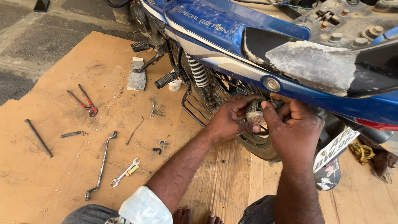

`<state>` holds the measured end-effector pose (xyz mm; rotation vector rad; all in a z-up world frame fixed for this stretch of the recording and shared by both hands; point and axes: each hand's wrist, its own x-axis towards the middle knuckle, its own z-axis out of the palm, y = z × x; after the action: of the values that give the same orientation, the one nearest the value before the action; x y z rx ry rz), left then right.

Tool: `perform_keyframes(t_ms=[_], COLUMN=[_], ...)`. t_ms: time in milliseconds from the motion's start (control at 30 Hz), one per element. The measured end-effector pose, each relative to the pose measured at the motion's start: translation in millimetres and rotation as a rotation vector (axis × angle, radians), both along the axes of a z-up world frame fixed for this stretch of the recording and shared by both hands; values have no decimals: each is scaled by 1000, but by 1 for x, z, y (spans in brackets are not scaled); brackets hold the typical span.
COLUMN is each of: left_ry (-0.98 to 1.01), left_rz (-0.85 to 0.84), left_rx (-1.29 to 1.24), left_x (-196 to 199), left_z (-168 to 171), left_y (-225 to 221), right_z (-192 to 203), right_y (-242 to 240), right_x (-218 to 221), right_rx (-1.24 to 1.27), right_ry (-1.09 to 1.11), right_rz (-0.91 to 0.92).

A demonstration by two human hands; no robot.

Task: The person sits on the floor beside a blue scooter and fits a small indicator light unit into the rear body panel, threading its wires and pressing the lamp housing into place by hand, repeatedly repositioning it to seat it in the mount.

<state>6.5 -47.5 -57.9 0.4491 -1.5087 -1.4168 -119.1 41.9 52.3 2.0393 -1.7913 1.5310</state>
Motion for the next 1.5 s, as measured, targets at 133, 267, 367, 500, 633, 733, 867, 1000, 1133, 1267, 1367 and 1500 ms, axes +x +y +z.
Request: perform_keyframes(t_ms=[133, 267, 367, 500, 633, 733, 867, 1000, 1133, 1267, 1367, 1500], left_ry=[110, 150, 107, 77, 88, 45, -71, -167, -299, -342, -373, -394], left_rz=[-107, -158, -139, -110, -110, -83, 14, 118, 247, 220, 203, 218], left_rx=[25, 16, -12, -33, -48, -71, -150, -176, -274, -331, -370, -389], left_x=[1, 0, 1, 3, 0, 2, 8, 19, 23, 30, 31, 32], left_z=[-5, -13, -12, -14, -18, -15, -5, 18, 22, 31, 31, 36], left_y=[-7, -15, -16, -19, -22, -21, -14, 2, 0, -7, -9, -5], right_z=[3, 7, 6, 12, 18, 20, 24, 29, 31, 32, 32, 26], right_y=[1, 3, 5, 6, 7, 6, 8, 11, 12, 11, 11, 11], right_x=[-2, 0, -1, -2, -2, -3, 0, 8, 11, 11, 9, -1], right_rx=[-4, 30, 17, -3, -14, -2, 43, 72, 113, 93, 102, 84], right_ry=[102, 126, 197, 310, 463, 528, 570, 579, 511, 490, 493, 439], right_rz=[-12, 0, -10, -3, 28, 31, 17, -5, -15, 2, -3, 66])
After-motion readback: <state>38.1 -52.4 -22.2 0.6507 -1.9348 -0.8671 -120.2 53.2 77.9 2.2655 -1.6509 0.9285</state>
